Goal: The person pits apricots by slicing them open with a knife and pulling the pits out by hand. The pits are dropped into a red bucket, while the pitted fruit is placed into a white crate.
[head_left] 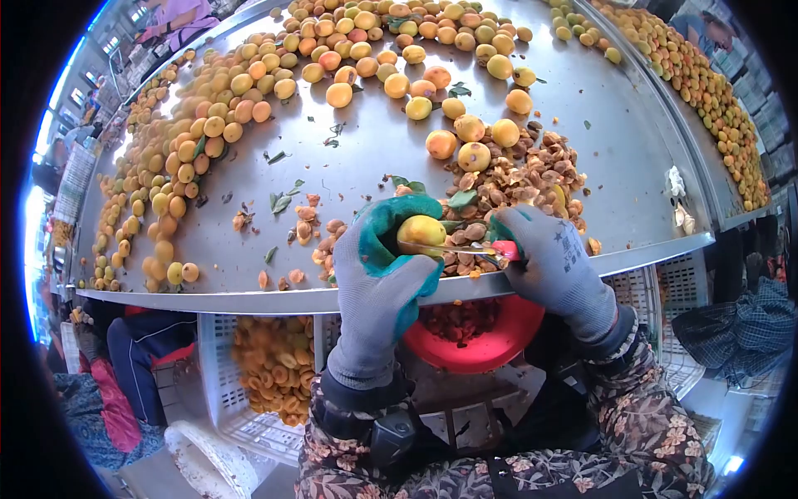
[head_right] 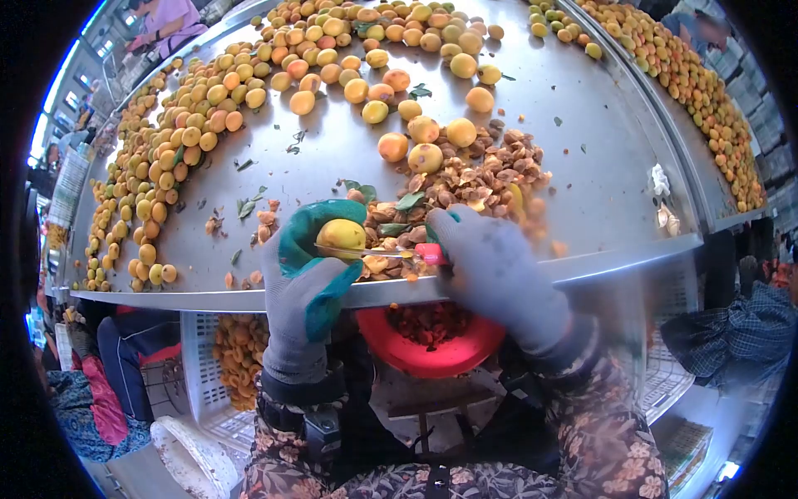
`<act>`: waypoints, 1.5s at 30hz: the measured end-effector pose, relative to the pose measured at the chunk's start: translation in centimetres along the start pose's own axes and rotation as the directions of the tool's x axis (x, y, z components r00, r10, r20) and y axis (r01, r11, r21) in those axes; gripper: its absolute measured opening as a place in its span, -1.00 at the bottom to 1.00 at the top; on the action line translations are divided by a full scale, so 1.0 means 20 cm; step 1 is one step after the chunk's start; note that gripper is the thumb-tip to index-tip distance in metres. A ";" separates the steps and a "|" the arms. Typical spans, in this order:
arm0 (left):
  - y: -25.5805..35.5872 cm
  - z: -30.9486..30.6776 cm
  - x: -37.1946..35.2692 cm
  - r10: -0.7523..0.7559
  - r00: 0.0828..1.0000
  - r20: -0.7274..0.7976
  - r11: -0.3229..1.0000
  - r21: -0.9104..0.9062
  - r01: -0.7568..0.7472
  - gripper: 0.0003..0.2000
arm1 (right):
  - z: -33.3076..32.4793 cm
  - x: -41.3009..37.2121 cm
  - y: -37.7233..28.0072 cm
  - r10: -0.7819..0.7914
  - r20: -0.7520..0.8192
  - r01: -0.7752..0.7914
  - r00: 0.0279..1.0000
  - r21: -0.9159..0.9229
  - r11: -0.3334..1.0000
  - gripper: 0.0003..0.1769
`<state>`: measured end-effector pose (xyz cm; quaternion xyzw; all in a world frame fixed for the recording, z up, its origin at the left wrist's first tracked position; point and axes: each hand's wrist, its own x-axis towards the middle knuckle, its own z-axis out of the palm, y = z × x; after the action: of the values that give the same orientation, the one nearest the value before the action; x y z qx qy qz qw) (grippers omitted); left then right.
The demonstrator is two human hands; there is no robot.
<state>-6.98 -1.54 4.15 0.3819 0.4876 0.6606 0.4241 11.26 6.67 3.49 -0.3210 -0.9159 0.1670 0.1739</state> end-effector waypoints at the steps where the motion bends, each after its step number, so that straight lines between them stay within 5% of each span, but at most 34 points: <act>1: 0.01 0.00 0.00 0.001 1.000 -0.001 1.000 0.000 -0.001 -0.61 | 0.02 0.00 0.00 0.029 -0.055 -0.029 0.998 0.008 1.000 -0.63; 4: 0.02 0.00 -0.02 -0.134 0.991 -0.005 0.991 -0.025 0.134 -0.64 | 0.04 0.03 -0.01 0.082 -0.083 -0.078 0.993 0.046 0.996 -0.67; 10: -0.04 -0.01 -0.02 0.141 0.987 0.073 0.988 -0.077 -0.135 -0.74 | 0.08 0.05 -0.02 0.066 -0.053 -0.058 0.996 0.139 0.989 -0.67; 13: -0.01 -0.01 0.00 0.133 0.978 0.160 0.991 0.008 -0.136 -0.67 | 0.04 0.04 -0.06 0.086 -0.066 -0.078 0.994 0.118 0.990 -0.68; 15: 0.06 0.03 -0.01 -0.024 0.996 0.085 0.946 -0.322 0.051 -0.56 | 0.02 0.04 -0.07 0.116 -0.075 -0.111 0.990 0.065 0.992 -0.69; 19: 0.00 0.00 0.01 0.011 0.998 0.067 0.995 -0.105 -0.004 -0.53 | 0.02 0.01 -0.06 0.108 -0.113 -0.114 0.988 -0.047 0.992 -0.65; 24: -0.02 0.04 0.01 0.032 0.999 0.027 0.990 -0.137 -0.028 -0.58 | 0.09 -0.07 0.05 -0.037 -0.204 0.026 0.978 -0.057 0.998 -0.57; 30: -0.09 0.05 0.05 0.165 0.983 0.082 0.968 0.177 -0.177 -0.61 | 0.04 -0.09 0.04 0.068 -0.070 -0.072 0.995 -0.062 0.995 -0.51; 32: -0.07 0.08 0.03 0.111 0.988 0.104 0.993 0.019 -0.113 -0.60 | 0.00 -0.07 0.02 0.159 -0.009 -0.157 0.987 0.108 0.982 -0.70; 34: -0.06 0.14 -0.01 0.042 0.995 0.088 0.992 -0.120 -0.031 -0.59 | -0.01 -0.06 0.00 0.161 -0.021 -0.156 0.987 0.137 0.978 -0.69; 36: -0.08 0.15 -0.01 -0.153 0.977 0.146 0.766 -0.608 0.210 -0.56 | -0.02 -0.06 -0.01 0.153 -0.032 -0.146 0.988 0.159 0.976 -0.67; 39: -0.05 0.18 0.00 -0.170 0.969 0.177 0.734 -0.634 0.244 -0.57 | -0.03 -0.05 -0.01 0.119 -0.069 -0.110 0.990 0.123 0.986 -0.68; 42: -0.04 0.18 0.03 -0.076 0.984 0.161 0.924 -0.360 0.130 -0.58 | -0.03 -0.05 0.00 0.154 -0.096 -0.145 0.983 0.096 0.985 -0.69; 45: -0.04 0.19 0.01 -0.003 0.994 0.111 0.974 -0.224 0.027 -0.59 | -0.02 -0.05 0.01 0.152 -0.110 -0.146 0.982 0.057 0.988 -0.70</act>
<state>-3.37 -0.07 4.23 0.3636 0.3886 0.6863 0.4958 12.26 6.16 3.46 -0.3935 -0.8734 0.1831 0.2209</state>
